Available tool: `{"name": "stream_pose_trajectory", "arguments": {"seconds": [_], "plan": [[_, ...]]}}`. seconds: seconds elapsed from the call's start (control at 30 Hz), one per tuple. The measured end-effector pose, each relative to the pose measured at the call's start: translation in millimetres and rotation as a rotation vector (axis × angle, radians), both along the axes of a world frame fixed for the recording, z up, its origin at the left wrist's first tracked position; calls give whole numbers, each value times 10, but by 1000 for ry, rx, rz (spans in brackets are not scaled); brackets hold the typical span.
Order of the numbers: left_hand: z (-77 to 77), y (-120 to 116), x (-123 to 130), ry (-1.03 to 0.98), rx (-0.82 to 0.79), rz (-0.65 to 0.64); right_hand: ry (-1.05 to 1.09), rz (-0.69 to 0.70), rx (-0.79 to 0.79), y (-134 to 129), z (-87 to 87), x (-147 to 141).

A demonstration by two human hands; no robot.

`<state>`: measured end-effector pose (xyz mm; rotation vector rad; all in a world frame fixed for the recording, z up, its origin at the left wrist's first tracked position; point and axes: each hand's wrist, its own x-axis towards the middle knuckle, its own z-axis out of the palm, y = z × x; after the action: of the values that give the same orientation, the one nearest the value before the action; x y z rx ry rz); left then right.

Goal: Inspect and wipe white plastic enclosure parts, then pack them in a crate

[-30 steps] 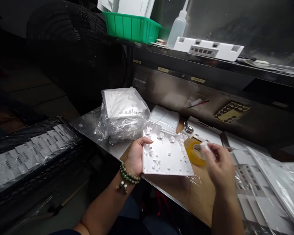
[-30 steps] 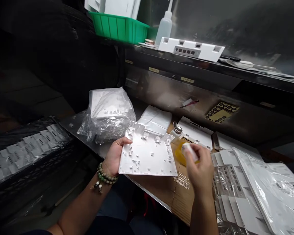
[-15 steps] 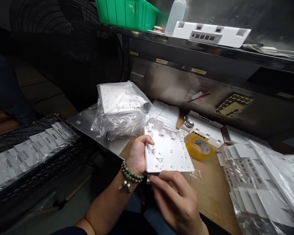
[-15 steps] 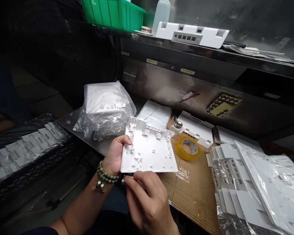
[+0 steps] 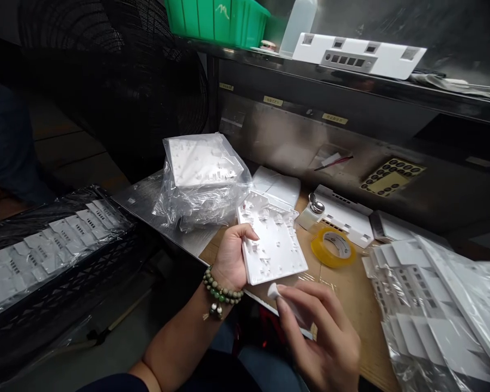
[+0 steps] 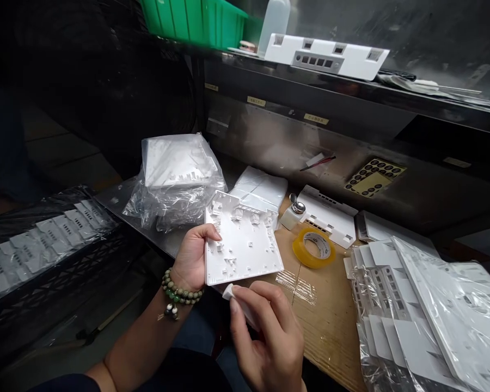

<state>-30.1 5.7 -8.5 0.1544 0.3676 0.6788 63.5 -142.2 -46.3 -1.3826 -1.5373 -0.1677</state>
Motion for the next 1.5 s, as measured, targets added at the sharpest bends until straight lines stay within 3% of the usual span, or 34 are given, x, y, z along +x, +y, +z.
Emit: {"name": "stream_pose_trajectory", "arguments": {"seconds": [0.23, 0.37, 0.57, 0.73, 0.93, 1.17, 1.5], "plan": [[90, -130, 136, 32, 88, 261, 2, -69, 109, 87, -33, -157], [69, -93, 139, 7, 79, 355, -24, -144, 124, 64, -121, -83], [66, -28, 102, -45, 7, 255, 50, -247, 116, 12, -109, -1], [67, -6, 110, -11, -38, 264, 45, -150, 148, 76, -83, -124], [41, 66, 51, -101, 45, 384, 143, -302, 116, 69, -158, 11], [109, 108, -57, -51, 15, 357, 274, -351, 224, 28, -41, 147], [147, 41, -82, -66, 112, 312, 204, -164, 86, 21, 5, -65]]}}
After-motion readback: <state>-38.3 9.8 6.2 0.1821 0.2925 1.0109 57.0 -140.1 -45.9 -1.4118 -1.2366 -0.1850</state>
